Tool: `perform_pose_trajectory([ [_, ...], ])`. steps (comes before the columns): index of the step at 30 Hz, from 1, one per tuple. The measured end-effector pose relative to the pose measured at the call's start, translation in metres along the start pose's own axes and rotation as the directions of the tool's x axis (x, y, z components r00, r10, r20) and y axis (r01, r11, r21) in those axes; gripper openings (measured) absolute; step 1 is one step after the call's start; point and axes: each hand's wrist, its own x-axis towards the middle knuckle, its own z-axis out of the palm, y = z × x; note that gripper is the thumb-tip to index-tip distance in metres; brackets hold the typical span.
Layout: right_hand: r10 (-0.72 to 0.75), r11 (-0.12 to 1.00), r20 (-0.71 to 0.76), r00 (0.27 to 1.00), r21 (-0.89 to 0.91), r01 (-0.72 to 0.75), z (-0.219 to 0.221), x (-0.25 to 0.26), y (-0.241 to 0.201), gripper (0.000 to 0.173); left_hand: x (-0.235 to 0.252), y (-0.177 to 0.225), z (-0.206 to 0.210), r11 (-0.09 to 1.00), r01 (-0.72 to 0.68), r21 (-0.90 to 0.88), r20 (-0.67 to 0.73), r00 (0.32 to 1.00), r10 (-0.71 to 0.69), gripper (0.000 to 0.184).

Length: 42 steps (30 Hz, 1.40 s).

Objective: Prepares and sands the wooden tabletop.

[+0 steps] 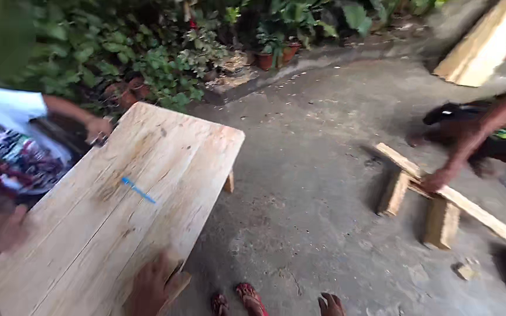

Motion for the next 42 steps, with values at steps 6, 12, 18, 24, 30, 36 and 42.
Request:
perform_pose_trajectory([
  [6,-0.362,0.930,-0.012,0.932,-0.064,0.361,0.031,0.052,-0.093,0.041,0.185,0.110,-0.016,0.990,0.109,-0.085,0.233,0.969,-0.087,0.075],
  [12,-0.724,0.674,-0.134,0.676,0.067,0.736,0.035,0.023,-0.294,0.042,0.088,0.020,-0.005,0.980,0.191,-0.058,0.144,0.973,-0.181,0.074],
  [18,-0.730,0.600,-0.296,0.616,0.154,0.785,0.047,0.005,-0.357,0.050,-0.088,-0.101,-0.013,0.798,0.599,-0.060,0.010,0.800,-0.600,0.099],
  [24,-0.760,0.533,-0.455,0.465,-0.026,0.846,0.097,-0.029,-0.398,0.053,0.021,-0.038,-0.012,0.897,0.416,-0.148,0.039,0.909,-0.415,0.085],
  [30,-0.788,0.524,-0.435,0.435,-0.103,0.845,0.148,-0.073,-0.448,0.053,0.056,-0.049,-0.016,0.942,0.242,-0.233,0.096,0.970,-0.225,0.083],
  [36,-0.810,0.585,-0.322,0.490,-0.378,0.718,0.188,-0.074,-0.439,0.061,-0.125,-0.155,-0.014,0.888,0.446,-0.112,0.033,0.895,-0.446,0.080],
  [42,-0.789,0.612,-0.329,0.519,-0.503,0.610,0.202,-0.067,-0.448,0.069,-0.135,-0.228,-0.033,0.689,0.705,-0.166,0.003,0.699,-0.715,0.085],
])
